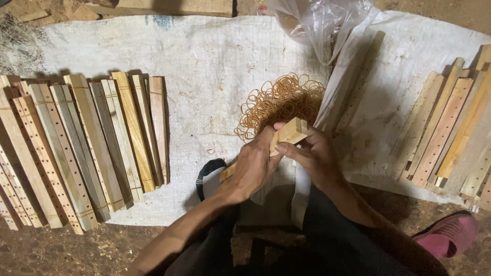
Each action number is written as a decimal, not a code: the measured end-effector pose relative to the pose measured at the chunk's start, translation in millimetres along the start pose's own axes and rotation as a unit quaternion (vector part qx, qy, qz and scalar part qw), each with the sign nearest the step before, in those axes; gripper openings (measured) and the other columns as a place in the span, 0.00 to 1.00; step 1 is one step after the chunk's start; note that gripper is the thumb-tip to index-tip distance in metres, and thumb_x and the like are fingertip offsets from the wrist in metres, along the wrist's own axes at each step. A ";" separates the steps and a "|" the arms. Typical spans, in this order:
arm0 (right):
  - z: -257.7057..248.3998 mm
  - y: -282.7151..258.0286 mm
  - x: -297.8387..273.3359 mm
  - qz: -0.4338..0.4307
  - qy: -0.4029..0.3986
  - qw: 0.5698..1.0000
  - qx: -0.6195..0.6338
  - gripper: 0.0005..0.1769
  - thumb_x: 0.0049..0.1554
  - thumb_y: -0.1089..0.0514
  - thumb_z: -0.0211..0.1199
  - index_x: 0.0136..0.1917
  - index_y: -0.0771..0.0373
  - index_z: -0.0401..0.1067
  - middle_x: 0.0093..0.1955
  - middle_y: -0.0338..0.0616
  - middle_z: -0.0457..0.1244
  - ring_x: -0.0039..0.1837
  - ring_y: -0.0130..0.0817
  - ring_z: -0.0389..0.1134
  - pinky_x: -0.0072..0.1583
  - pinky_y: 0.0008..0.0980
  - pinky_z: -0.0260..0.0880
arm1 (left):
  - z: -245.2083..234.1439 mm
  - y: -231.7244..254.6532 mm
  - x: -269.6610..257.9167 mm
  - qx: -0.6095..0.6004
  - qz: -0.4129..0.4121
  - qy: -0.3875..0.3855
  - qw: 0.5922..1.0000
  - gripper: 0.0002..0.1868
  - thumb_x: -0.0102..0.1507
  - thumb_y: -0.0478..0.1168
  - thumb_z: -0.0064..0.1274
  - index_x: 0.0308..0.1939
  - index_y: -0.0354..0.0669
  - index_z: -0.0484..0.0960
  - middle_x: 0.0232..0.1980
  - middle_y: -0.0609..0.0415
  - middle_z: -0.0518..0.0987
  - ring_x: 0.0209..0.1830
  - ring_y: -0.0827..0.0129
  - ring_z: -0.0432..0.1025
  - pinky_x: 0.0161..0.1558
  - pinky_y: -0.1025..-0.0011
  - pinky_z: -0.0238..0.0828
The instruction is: Bundling wooden slats with rubber bands and organizing them into stacks on the floor.
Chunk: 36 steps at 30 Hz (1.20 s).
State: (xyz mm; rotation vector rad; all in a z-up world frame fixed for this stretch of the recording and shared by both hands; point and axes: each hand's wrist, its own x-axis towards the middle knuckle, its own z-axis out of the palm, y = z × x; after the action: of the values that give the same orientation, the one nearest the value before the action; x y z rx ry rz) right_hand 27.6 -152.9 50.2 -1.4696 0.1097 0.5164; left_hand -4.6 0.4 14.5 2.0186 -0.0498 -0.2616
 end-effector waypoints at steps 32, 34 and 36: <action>72.2 -137.5 70.8 -0.074 -0.149 0.942 -0.293 0.20 0.64 0.73 0.50 0.69 0.71 0.60 0.62 0.55 0.64 0.62 0.41 0.68 0.68 0.36 0.71 | -108.1 -18.3 -58.4 -0.187 0.000 0.088 0.978 0.16 0.67 0.44 0.50 0.55 0.40 0.81 0.46 0.48 0.85 0.30 0.70 0.75 0.32 0.75 0.79; 112.7 -132.8 82.4 -0.030 -0.141 0.949 -0.280 0.18 0.64 0.71 0.50 0.68 0.71 0.59 0.60 0.58 0.64 0.59 0.44 0.69 0.64 0.37 0.74 | -114.2 -28.5 -77.3 -0.175 -0.004 0.149 0.973 0.24 0.66 0.48 0.49 0.61 0.38 0.71 0.50 0.42 0.83 0.37 0.63 0.77 0.35 0.68 0.82; 147.7 -112.6 96.4 0.012 -0.138 0.953 -0.269 0.17 0.65 0.68 0.49 0.67 0.71 0.58 0.59 0.60 0.65 0.57 0.47 0.70 0.60 0.39 0.77 | -131.9 -27.2 -97.6 -0.161 -0.011 0.216 0.963 0.33 0.65 0.53 0.49 0.68 0.37 0.62 0.53 0.36 0.81 0.45 0.56 0.79 0.38 0.60 0.84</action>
State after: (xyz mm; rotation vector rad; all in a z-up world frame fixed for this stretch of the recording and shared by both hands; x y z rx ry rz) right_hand 122.5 13.5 134.4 -1.9073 -0.2551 0.8106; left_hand -74.7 143.4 62.2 1.7111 0.2741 0.1551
